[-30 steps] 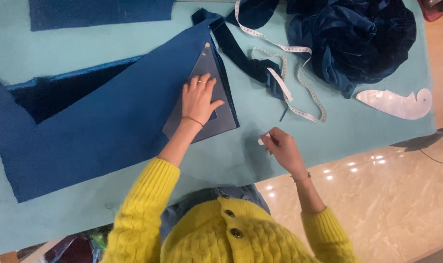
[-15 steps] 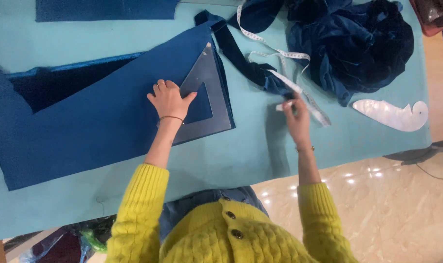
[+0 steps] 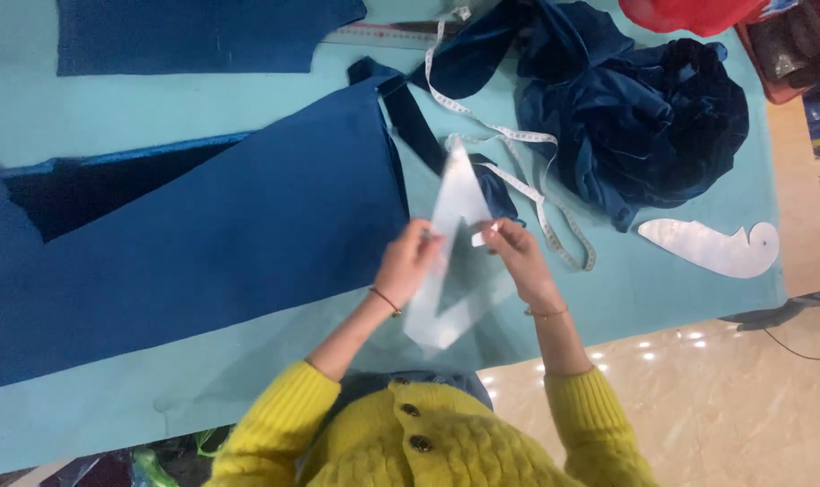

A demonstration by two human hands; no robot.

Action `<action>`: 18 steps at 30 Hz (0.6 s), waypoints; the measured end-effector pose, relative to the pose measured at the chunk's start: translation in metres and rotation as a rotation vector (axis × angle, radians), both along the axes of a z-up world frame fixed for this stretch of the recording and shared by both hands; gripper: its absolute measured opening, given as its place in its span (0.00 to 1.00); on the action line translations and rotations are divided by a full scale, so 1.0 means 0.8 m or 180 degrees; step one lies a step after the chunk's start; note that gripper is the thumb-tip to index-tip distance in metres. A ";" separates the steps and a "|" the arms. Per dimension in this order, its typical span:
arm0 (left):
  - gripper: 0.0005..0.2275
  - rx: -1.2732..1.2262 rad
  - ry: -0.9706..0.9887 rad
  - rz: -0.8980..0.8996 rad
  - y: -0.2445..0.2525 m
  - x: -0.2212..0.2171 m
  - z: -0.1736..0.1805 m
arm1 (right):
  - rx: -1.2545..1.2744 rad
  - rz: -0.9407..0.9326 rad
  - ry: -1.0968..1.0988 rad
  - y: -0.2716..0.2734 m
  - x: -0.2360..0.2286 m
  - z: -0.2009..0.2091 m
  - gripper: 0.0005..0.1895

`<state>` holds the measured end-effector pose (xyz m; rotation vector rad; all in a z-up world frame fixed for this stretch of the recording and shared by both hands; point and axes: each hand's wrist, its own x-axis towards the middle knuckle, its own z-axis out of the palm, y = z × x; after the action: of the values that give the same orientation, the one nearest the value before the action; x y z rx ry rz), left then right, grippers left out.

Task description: The person marks a piece of dark blue fabric on a light blue table using a white chalk and a clear plastic ruler. They draw straight lines and curves on the fabric, occasionally using a flexible measuring tape to verify dimensions.

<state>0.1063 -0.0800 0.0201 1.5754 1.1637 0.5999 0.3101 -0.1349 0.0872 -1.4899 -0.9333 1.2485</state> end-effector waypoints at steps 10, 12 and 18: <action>0.32 0.2589 0.1818 -0.0274 -0.018 -0.022 0.002 | 0.0488 -0.1367 -0.1278 0.065 0.220 -0.044 0.08; 0.36 0.2611 0.2178 -0.0439 -0.027 -0.030 -0.009 | 0.0575 -0.1515 -0.1618 0.083 0.273 -0.032 0.09; 0.35 0.2673 0.2256 -0.0717 -0.034 -0.033 -0.013 | 0.1916 -0.1309 -0.4789 0.186 0.255 -0.033 0.08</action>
<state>0.0798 -0.1070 0.0097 2.7518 1.2723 0.3941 0.5138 0.0136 0.0607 -1.8207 -1.5695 -0.6645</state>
